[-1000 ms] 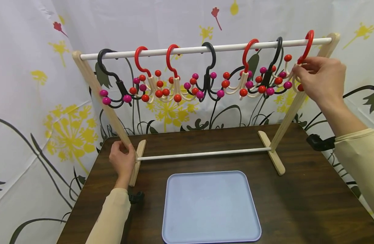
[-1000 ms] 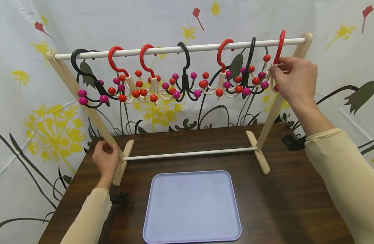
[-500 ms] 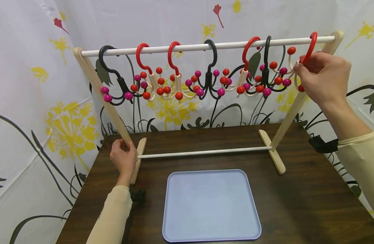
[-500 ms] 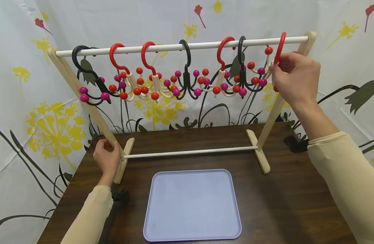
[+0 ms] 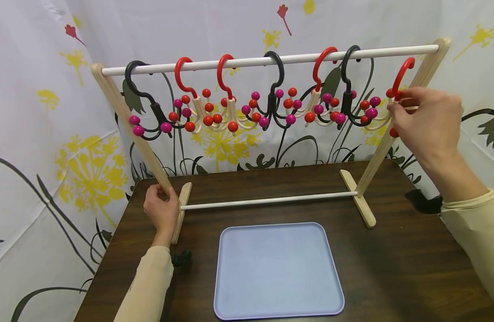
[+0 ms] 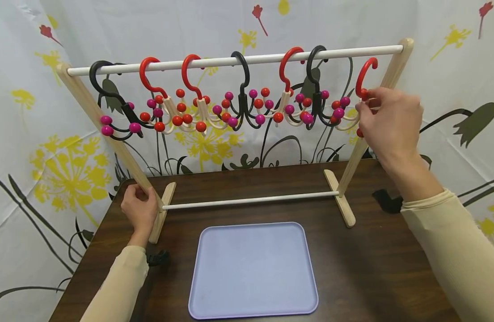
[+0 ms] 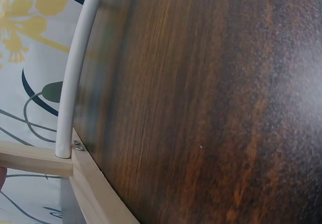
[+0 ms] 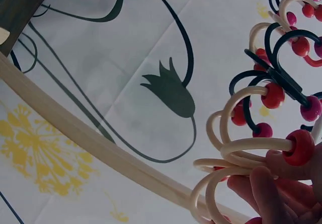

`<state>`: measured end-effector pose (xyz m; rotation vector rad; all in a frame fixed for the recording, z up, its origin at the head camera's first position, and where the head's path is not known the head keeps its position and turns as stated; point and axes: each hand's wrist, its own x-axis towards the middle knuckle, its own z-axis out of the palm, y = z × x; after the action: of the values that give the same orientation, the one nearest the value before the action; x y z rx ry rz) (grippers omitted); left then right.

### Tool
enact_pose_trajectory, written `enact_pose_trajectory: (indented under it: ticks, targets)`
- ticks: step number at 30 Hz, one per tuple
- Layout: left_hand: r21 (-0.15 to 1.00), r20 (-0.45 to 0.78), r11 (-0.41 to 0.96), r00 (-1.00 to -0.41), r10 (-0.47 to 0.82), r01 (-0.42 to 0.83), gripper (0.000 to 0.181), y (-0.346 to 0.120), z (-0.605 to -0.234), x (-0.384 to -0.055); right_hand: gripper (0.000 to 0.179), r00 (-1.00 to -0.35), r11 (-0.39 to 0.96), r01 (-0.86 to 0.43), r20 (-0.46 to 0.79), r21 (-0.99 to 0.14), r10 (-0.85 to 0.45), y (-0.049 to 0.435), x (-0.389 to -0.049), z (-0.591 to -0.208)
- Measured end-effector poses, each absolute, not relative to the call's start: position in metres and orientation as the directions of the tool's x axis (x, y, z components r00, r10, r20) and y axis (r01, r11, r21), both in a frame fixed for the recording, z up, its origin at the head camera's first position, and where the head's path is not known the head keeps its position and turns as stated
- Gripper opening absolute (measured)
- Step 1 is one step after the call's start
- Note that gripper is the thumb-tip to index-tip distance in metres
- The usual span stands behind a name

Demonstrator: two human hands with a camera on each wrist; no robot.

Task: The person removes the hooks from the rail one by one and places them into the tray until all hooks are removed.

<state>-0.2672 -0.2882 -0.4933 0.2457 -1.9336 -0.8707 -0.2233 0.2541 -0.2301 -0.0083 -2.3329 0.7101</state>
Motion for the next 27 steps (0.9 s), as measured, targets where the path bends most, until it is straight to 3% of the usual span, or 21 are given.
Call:
enact_pose_trajectory:
  ticks: [6,15,27]
  targets:
    - [0.662,0.691,0.727,-0.525,-0.497,0.184,0.013,-0.289,-0.493,-0.266,0.035,-0.789,0.877,-0.134,0.585,-0.462,0.187,0.260,-0.222,-0.241]
    - [0.657,0.700,0.729,-0.513,-0.497,0.190,0.014,-0.291,-0.496,-0.267,0.038,-0.846,0.842,-0.143,0.506,-0.520,0.168,0.264,-0.218,-0.270]
    - [0.658,0.700,0.727,-0.515,-0.495,0.195,0.013,-0.292,-0.498,-0.267,0.022,-0.919,0.795,-0.254,0.395,-0.551,-0.020,0.240,-0.202,-0.365]
